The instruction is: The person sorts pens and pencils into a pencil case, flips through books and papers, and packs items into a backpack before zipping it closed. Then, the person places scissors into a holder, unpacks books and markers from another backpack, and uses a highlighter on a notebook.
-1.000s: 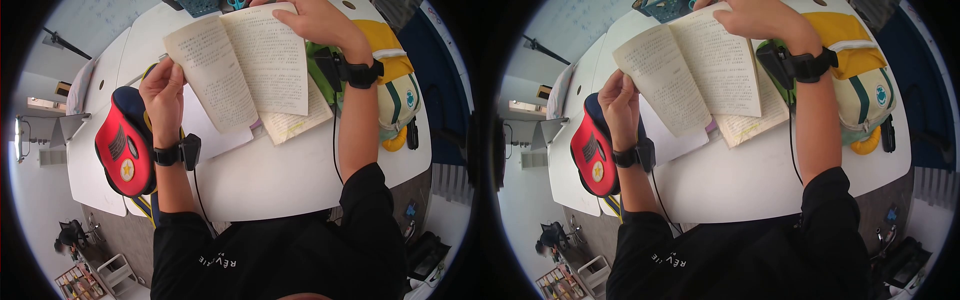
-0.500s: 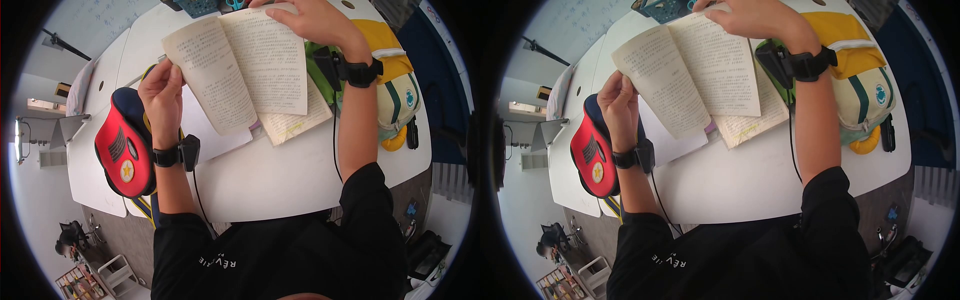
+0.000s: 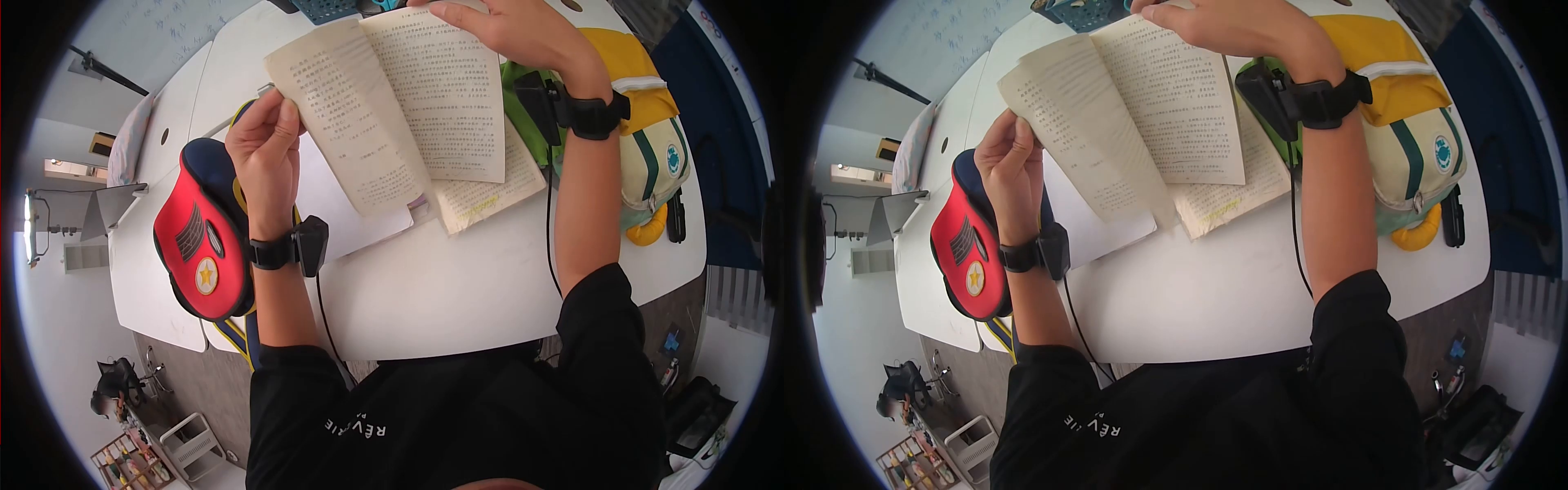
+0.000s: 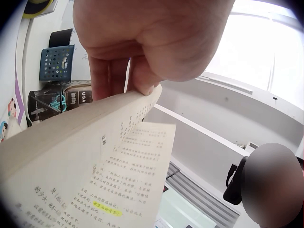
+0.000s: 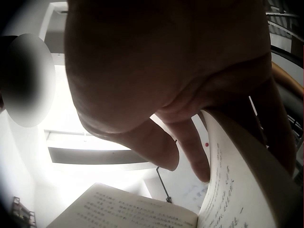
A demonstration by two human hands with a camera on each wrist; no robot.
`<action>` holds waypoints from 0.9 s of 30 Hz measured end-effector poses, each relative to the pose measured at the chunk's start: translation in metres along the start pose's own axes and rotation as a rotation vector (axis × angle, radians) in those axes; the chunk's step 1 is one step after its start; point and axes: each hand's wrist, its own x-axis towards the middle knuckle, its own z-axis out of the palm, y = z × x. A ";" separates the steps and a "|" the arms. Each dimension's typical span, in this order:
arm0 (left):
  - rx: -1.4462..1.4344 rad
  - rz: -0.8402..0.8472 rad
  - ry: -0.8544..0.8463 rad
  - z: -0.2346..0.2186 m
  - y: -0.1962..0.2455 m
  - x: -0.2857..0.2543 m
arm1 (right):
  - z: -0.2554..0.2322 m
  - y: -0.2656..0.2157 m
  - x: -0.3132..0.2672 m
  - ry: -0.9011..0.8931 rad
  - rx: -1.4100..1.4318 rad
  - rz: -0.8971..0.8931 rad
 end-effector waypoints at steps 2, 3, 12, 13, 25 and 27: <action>0.012 -0.014 0.002 -0.001 -0.001 -0.001 | -0.001 0.003 0.002 -0.004 0.041 -0.032; 0.026 -0.029 0.007 -0.001 0.000 0.000 | 0.000 0.008 0.003 -0.001 0.037 -0.034; -0.005 0.008 -0.007 -0.004 -0.001 0.001 | -0.002 0.000 -0.001 -0.025 0.337 -0.152; -0.008 0.011 -0.009 -0.004 -0.001 0.002 | -0.002 -0.003 -0.001 -0.021 0.291 -0.069; -0.002 0.008 -0.020 -0.001 0.000 0.002 | -0.001 0.007 0.001 -0.018 0.004 -0.076; 0.015 -0.009 0.002 -0.001 0.001 0.001 | -0.001 0.008 0.001 -0.019 -0.035 -0.055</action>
